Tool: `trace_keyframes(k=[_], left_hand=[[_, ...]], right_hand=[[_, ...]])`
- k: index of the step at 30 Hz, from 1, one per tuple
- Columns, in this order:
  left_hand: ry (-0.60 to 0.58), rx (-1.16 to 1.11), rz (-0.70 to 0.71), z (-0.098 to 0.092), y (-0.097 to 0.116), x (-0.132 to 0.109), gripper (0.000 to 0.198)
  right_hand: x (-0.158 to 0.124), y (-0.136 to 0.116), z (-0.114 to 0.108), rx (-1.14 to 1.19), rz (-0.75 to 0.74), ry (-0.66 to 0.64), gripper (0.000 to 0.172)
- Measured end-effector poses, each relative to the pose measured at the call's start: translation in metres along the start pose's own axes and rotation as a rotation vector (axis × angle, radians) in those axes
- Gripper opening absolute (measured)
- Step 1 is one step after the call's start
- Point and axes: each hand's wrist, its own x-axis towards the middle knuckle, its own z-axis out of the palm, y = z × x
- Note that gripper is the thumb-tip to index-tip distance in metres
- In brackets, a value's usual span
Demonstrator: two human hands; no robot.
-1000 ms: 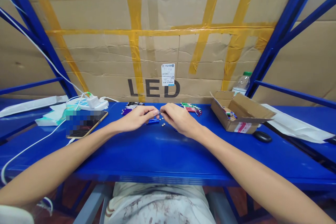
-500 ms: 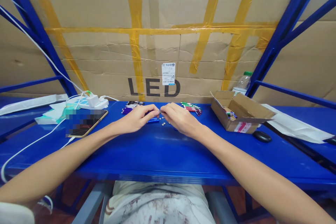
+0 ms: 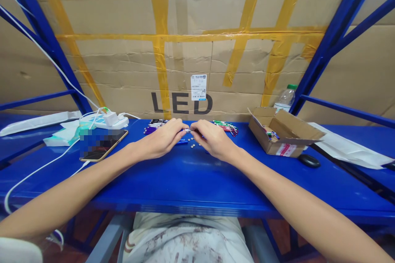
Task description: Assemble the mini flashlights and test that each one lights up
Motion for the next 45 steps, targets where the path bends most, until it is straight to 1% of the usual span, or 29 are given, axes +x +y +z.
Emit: trace_keyframes(k=[2, 4, 7, 11, 12, 14, 15, 17, 19, 21, 24, 26, 28, 31, 33, 35, 37, 39, 42, 43, 44, 45], left_hand=[[0.004, 0.031, 0.014, 0.002, -0.002, 0.0, 0.032], [0.011, 0.078, 0.039, 0.004, -0.005, 0.0, 0.034], [0.036, 0.176, 0.103, 0.008, -0.01, 0.001, 0.036], [0.084, 0.291, 0.161, 0.011, -0.012, 0.0, 0.033], [0.091, 0.306, 0.164, 0.012, -0.012, 0.0, 0.033], [0.095, 0.299, 0.159, 0.012, -0.011, 0.0, 0.032], [0.097, 0.274, 0.147, 0.012, -0.011, 0.0, 0.031], [0.108, 0.185, 0.105, 0.013, -0.01, -0.001, 0.029], [0.125, 0.064, 0.025, 0.014, -0.008, 0.0, 0.026], [0.122, -0.061, -0.088, 0.015, -0.006, 0.001, 0.025], [0.087, -0.197, -0.239, 0.016, -0.004, 0.002, 0.027], [0.074, -0.22, -0.266, 0.017, -0.004, 0.002, 0.027], [0.073, -0.194, -0.238, 0.019, -0.005, 0.001, 0.027], [0.08, -0.124, -0.151, 0.022, -0.01, 0.0, 0.03], [0.075, -0.085, -0.104, 0.023, -0.012, -0.001, 0.032], [0.048, -0.062, -0.086, 0.021, -0.013, -0.001, 0.033], [0.0, -0.053, -0.086, 0.018, -0.013, -0.001, 0.033], [-0.067, -0.051, -0.08, 0.014, -0.012, -0.002, 0.034], [-0.189, -0.051, -0.063, 0.012, -0.01, -0.004, 0.035], [-0.227, -0.052, -0.06, 0.013, -0.01, -0.004, 0.035], [-0.259, -0.053, -0.06, 0.013, -0.01, -0.005, 0.035], [-0.282, -0.055, -0.059, 0.014, -0.011, -0.006, 0.035]], right_hand=[[0.002, -0.002, 0.0, 0.095, 0.075, -0.008, 0.011], [0.004, -0.006, 0.0, 0.26, 0.197, -0.029, 0.014], [0.009, -0.009, -0.002, 0.617, 0.434, -0.087, 0.023], [0.014, -0.008, -0.003, 1.059, 0.738, -0.184, 0.034], [0.014, -0.007, -0.004, 1.133, 0.785, -0.202, 0.035], [0.015, -0.005, -0.003, 1.209, 0.82, -0.209, 0.035], [0.014, -0.004, -0.002, 1.205, 0.811, -0.197, 0.034], [0.013, -0.003, 0.001, 1.124, 0.751, -0.149, 0.035], [0.012, -0.002, 0.004, 0.965, 0.658, -0.087, 0.035], [0.009, -0.001, 0.007, 0.747, 0.544, -0.042, 0.032], [0.006, -0.001, 0.006, 0.422, 0.38, -0.047, 0.03], [0.005, -0.001, 0.004, 0.331, 0.333, -0.088, 0.03], [0.006, -0.003, 0.002, 0.407, 0.388, -0.135, 0.033], [0.009, -0.004, 0.002, 0.642, 0.525, -0.195, 0.037], [0.01, -0.003, 0.002, 0.727, 0.56, -0.21, 0.04], [0.01, 0.0, 0.001, 0.739, 0.559, -0.248, 0.041], [0.009, 0.005, -0.002, 0.704, 0.544, -0.323, 0.043], [0.008, 0.011, -0.007, 0.607, 0.517, -0.403, 0.045], [0.006, 0.023, -0.018, 0.314, 0.485, -0.429, 0.041], [0.005, 0.027, -0.023, 0.257, 0.498, -0.464, 0.038], [0.004, 0.031, -0.028, 0.25, 0.513, -0.537, 0.035], [0.003, 0.035, -0.032, 0.275, 0.522, -0.648, 0.034]])
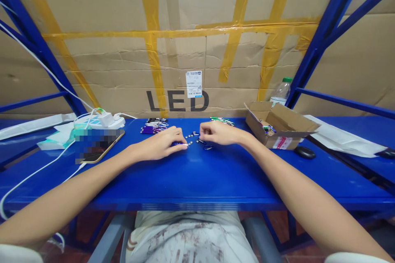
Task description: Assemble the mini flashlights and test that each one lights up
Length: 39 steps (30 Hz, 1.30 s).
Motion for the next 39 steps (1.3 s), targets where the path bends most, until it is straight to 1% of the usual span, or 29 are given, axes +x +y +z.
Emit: trace_keyframes(k=[2, 3, 5, 9, 11, 13, 15, 19, 22, 24, 26, 28, 32, 39], left_hand=[[-0.019, -0.014, -0.001, 0.001, -0.001, 0.0, 0.034], [-0.019, -0.027, -0.002, 0.001, -0.002, 0.0, 0.033], [-0.01, -0.064, -0.008, 0.001, -0.003, 0.0, 0.03], [0.008, -0.118, -0.048, 0.0, -0.003, 0.002, 0.027], [0.02, -0.131, -0.069, 0.001, -0.002, 0.003, 0.027], [0.044, -0.146, -0.084, 0.003, -0.002, 0.003, 0.028], [0.071, -0.161, -0.101, 0.005, -0.002, 0.004, 0.028], [0.128, -0.18, -0.124, 0.007, -0.004, 0.005, 0.028], [0.168, -0.225, -0.132, 0.007, -0.004, 0.006, 0.028], [0.186, -0.265, -0.14, 0.007, -0.003, 0.007, 0.027], [0.21, -0.297, -0.148, 0.008, -0.002, 0.009, 0.025], [0.236, -0.314, -0.157, 0.009, -0.001, 0.01, 0.023], [0.26, -0.321, -0.189, 0.012, -0.003, 0.011, 0.022], [0.305, -0.314, -0.204, 0.015, -0.009, 0.01, 0.022]], right_hand=[[-0.003, 0.006, -0.006, 0.009, 0.022, -0.252, 0.034], [-0.004, 0.009, -0.008, 0.007, 0.045, -0.323, 0.035], [-0.004, 0.012, -0.008, 0.001, 0.069, -0.368, 0.033], [-0.003, 0.009, -0.002, -0.018, 0.036, -0.377, 0.024], [-0.004, 0.005, -0.001, -0.026, 0.01, -0.352, 0.023], [-0.006, 0.001, -0.001, -0.007, -0.022, -0.285, 0.025], [-0.008, -0.002, -0.001, 0.055, -0.046, -0.222, 0.029], [-0.005, -0.004, 0.003, 0.227, -0.074, -0.178, 0.035], [0.0, -0.005, 0.007, 0.321, -0.099, -0.084, 0.035], [0.002, -0.006, 0.009, 0.367, -0.104, -0.025, 0.038], [0.003, -0.006, 0.009, 0.368, -0.112, 0.008, 0.043], [0.003, -0.007, 0.008, 0.323, -0.128, 0.021, 0.045], [0.005, -0.004, 0.012, 0.263, -0.153, -0.011, 0.041], [0.01, 0.002, 0.026, 0.399, -0.159, 0.01, 0.042]])
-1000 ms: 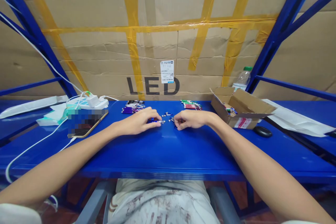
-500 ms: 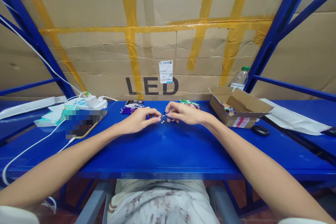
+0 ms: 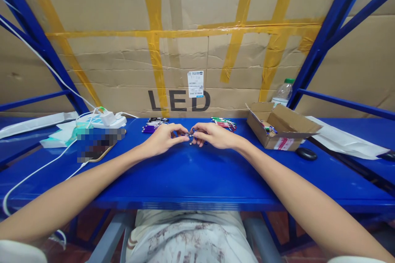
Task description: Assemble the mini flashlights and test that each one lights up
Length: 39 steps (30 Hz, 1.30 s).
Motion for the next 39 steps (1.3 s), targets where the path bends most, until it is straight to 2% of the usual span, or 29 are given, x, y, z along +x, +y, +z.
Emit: trace_keyframes(k=[6, 12, 18, 23, 28, 34, 39], left_hand=[[-0.001, -0.022, 0.028, -0.001, 0.0, 0.0, 0.024], [0.012, 0.183, 0.115, -0.002, -0.004, -0.001, 0.023], [0.053, 0.296, 0.206, -0.002, -0.007, -0.003, 0.022], [0.085, 0.236, 0.225, 0.0, -0.008, -0.003, 0.02], [0.122, 0.148, 0.176, 0.004, -0.01, -0.002, 0.021], [0.167, 0.185, 0.216, 0.005, -0.009, -0.004, 0.02], [0.176, 0.166, 0.176, 0.004, -0.006, -0.003, 0.021]], right_hand=[[0.0, -0.007, 0.002, -0.088, -0.052, 0.017, 0.04], [0.0, -0.011, 0.001, -0.226, -0.043, 0.081, 0.035], [0.001, -0.012, 0.002, -0.425, -0.137, 0.103, 0.036], [0.002, -0.014, 0.008, -0.424, -0.205, 0.125, 0.039], [0.004, -0.013, 0.012, -0.455, -0.202, 0.209, 0.041], [0.005, -0.017, 0.018, -0.458, -0.213, 0.25, 0.043], [0.004, -0.018, 0.017, -0.4, -0.196, 0.253, 0.042]])
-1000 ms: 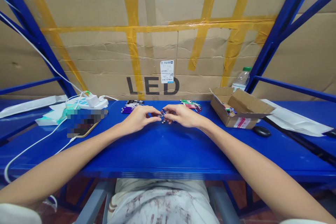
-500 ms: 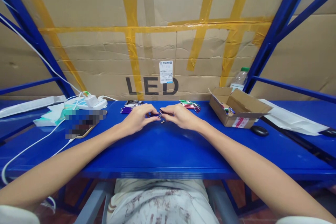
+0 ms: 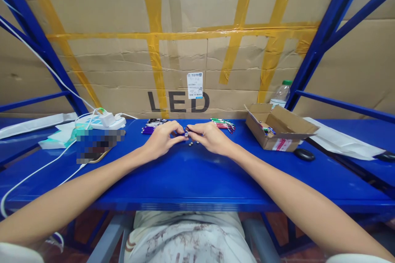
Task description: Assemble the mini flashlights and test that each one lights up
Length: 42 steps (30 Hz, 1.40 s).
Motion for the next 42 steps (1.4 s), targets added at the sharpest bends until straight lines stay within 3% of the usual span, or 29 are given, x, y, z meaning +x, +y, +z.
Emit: trace_keyframes(k=[4, 9, 15, 19, 21, 23, 28, 33, 37, 42], left_hand=[[0.033, -0.031, -0.002, -0.002, 0.0, 0.002, 0.02], [0.028, -0.179, -0.11, -0.003, 0.0, 0.005, 0.022], [-0.143, -0.012, -0.097, -0.013, 0.002, 0.007, 0.028], [-0.443, -0.025, -0.011, -0.017, 0.007, 0.005, 0.028], [-0.54, -0.031, 0.015, -0.016, 0.012, 0.004, 0.027], [-0.594, -0.015, 0.021, -0.014, 0.017, 0.002, 0.026], [-0.605, 0.006, -0.016, -0.015, 0.019, 0.002, 0.031], [-0.478, 0.266, -0.03, -0.02, -0.005, 0.003, 0.028], [-0.535, 0.415, -0.045, -0.019, -0.02, 0.0, 0.026], [-0.54, 0.413, -0.043, -0.016, -0.02, -0.001, 0.016]], right_hand=[[0.0, 0.0, -0.001, -0.005, -0.027, 0.008, 0.039], [0.0, 0.003, -0.003, -0.075, -0.093, -0.017, 0.036], [-0.002, 0.007, -0.016, -0.045, 0.091, -0.126, 0.03], [-0.005, 0.006, -0.031, 0.082, 0.236, -0.472, 0.031], [-0.006, 0.009, -0.034, 0.114, 0.274, -0.552, 0.036], [-0.005, 0.016, -0.032, 0.044, 0.269, -0.465, 0.042], [-0.005, 0.038, -0.009, -0.117, 0.059, -0.197, 0.026], [-0.007, 0.041, 0.01, -0.258, -0.071, -0.27, 0.028], [-0.006, 0.037, 0.013, -0.285, -0.095, -0.279, 0.027], [-0.006, 0.032, 0.013, -0.273, -0.109, -0.267, 0.022]])
